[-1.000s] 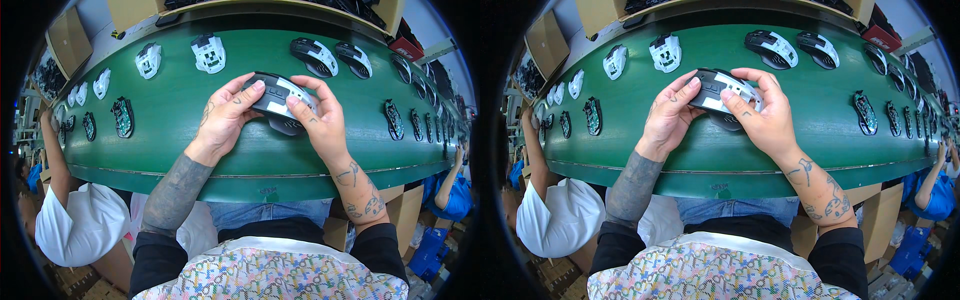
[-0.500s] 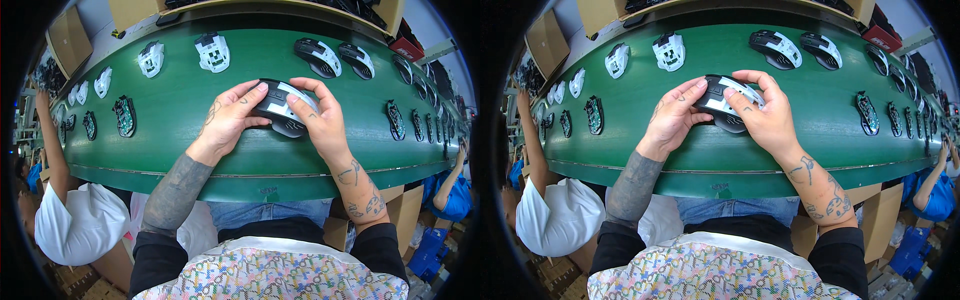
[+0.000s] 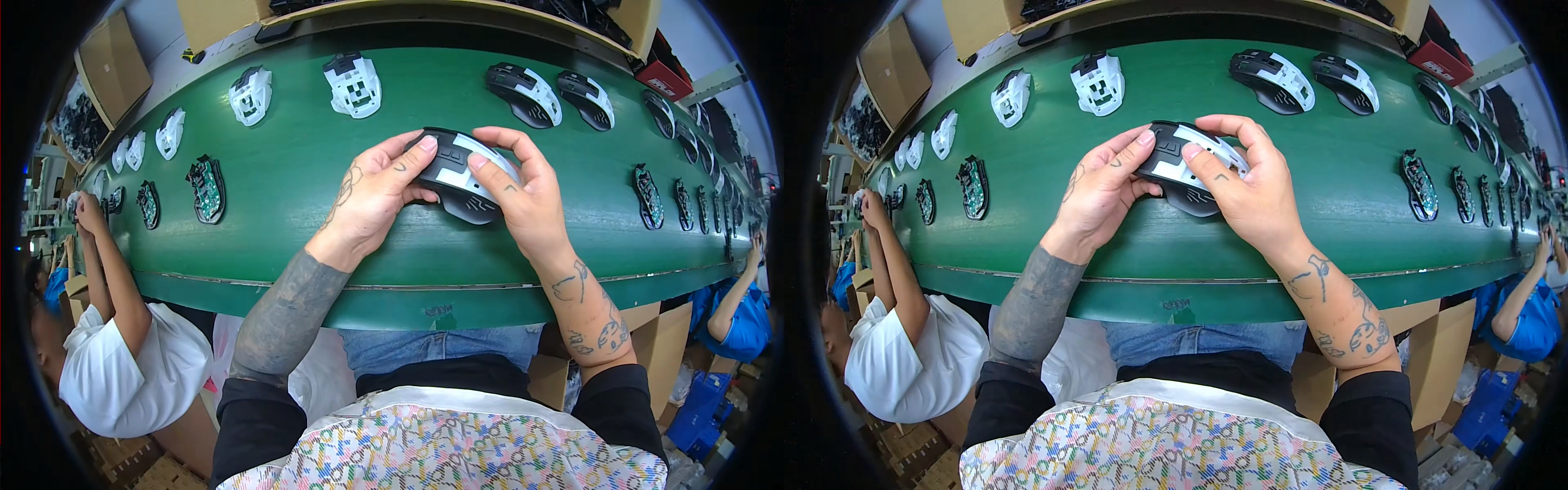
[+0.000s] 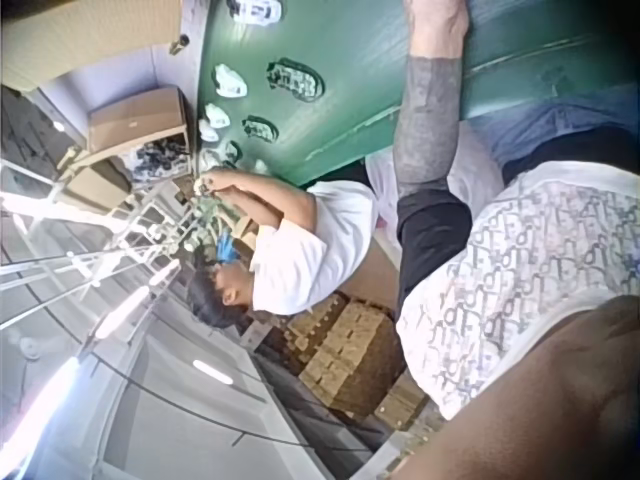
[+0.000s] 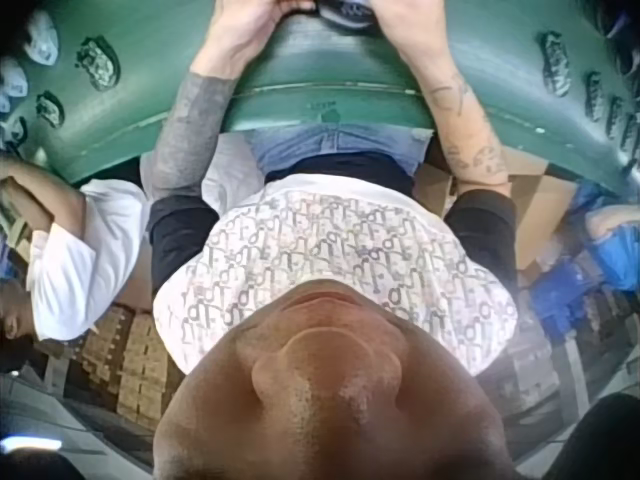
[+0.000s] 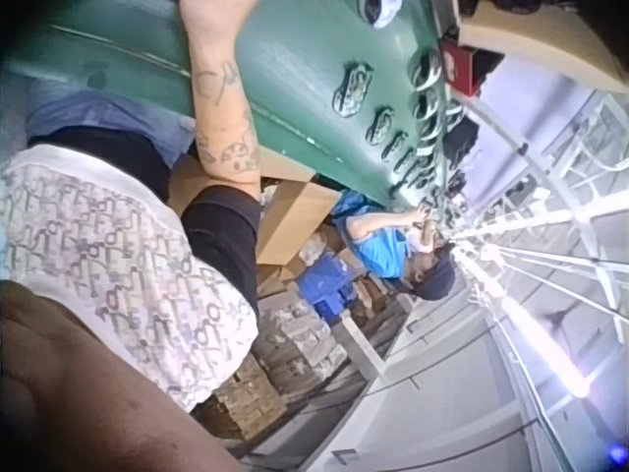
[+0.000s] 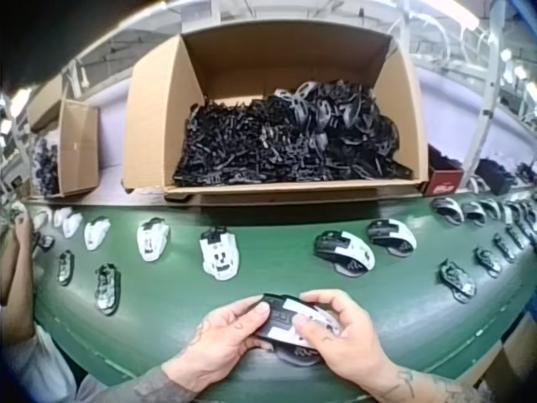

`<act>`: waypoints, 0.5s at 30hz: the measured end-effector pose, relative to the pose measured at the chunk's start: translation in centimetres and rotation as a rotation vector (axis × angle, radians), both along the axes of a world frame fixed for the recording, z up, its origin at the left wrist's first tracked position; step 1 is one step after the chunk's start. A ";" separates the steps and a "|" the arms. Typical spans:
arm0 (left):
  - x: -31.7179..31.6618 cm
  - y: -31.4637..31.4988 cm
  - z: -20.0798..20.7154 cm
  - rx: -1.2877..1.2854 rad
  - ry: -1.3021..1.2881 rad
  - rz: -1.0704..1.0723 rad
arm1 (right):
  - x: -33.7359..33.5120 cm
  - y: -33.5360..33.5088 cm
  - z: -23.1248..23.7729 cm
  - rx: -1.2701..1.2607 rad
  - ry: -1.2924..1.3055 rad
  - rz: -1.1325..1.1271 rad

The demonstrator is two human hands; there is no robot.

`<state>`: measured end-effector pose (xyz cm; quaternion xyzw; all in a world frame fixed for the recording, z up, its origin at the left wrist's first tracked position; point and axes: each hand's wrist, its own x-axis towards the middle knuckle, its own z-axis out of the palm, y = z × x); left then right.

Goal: The person assembles computer mice on a green assembly line by hand. They pick up white mouse shells and black internal components, align them, and press them together to form complete units. The person handles the items one at a time, repeating the process for multiple units.

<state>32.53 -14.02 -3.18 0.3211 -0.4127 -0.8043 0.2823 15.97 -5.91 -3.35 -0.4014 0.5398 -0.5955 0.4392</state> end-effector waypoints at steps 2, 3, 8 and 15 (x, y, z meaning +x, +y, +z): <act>0.1 0.0 0.0 0.005 0.001 -0.001 | 0.0 0.0 0.1 0.002 0.006 0.004; 0.2 0.0 0.0 0.006 0.000 0.001 | 0.0 0.0 0.1 0.002 0.009 0.007; 0.3 -0.1 0.1 0.002 0.004 0.007 | 0.3 -0.1 0.0 0.000 0.006 0.002; 0.6 -0.1 0.0 0.002 0.024 0.017 | 0.7 -0.3 0.2 0.005 0.007 0.002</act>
